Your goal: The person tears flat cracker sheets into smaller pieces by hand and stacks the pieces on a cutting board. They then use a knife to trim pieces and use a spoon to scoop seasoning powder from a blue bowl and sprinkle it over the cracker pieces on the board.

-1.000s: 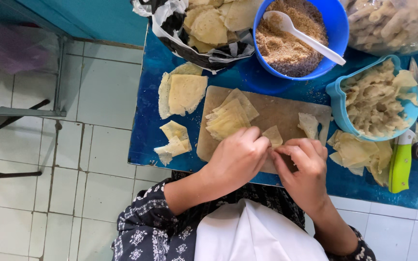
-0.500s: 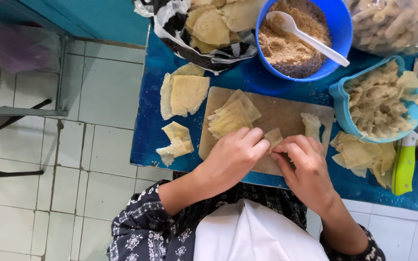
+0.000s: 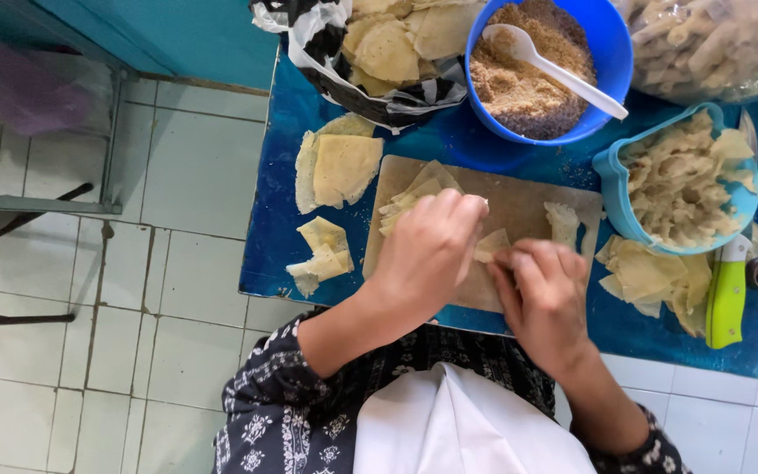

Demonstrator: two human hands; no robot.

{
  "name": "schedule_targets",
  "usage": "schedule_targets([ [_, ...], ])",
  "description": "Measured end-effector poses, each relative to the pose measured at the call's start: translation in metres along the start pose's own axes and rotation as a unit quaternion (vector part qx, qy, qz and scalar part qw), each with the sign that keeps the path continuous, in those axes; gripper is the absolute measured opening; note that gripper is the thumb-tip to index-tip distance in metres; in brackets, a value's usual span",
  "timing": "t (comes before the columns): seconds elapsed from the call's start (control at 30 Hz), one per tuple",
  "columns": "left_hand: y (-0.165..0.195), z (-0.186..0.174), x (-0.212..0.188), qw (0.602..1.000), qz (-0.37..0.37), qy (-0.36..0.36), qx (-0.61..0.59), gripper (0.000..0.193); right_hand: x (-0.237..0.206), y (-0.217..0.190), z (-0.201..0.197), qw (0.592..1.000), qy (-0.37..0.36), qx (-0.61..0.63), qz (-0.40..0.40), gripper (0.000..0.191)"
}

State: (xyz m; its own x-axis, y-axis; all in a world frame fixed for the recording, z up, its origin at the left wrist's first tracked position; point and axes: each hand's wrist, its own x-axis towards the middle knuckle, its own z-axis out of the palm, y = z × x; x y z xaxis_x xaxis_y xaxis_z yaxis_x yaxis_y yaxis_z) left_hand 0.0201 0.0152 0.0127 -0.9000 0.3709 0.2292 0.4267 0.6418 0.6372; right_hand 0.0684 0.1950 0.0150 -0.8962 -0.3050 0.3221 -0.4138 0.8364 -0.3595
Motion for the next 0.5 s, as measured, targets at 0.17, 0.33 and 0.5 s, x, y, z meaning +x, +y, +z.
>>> schedule_targets([
  [0.17,0.011,-0.018,-0.037,0.990,0.100,0.051,-0.081,0.031,-0.011,0.001,-0.003,0.998,-0.041,0.032,-0.021,0.019],
  [0.33,0.009,-0.002,-0.069,0.995,0.096,-0.008,-0.027,0.027,-0.044,-0.015,0.003,1.000,0.003,0.020,-0.008,0.020],
  [0.5,0.007,0.011,-0.083,0.969,0.170,0.068,0.168,0.034,-0.059,-0.015,0.014,0.995,0.001,-0.102,-0.015,0.044],
])
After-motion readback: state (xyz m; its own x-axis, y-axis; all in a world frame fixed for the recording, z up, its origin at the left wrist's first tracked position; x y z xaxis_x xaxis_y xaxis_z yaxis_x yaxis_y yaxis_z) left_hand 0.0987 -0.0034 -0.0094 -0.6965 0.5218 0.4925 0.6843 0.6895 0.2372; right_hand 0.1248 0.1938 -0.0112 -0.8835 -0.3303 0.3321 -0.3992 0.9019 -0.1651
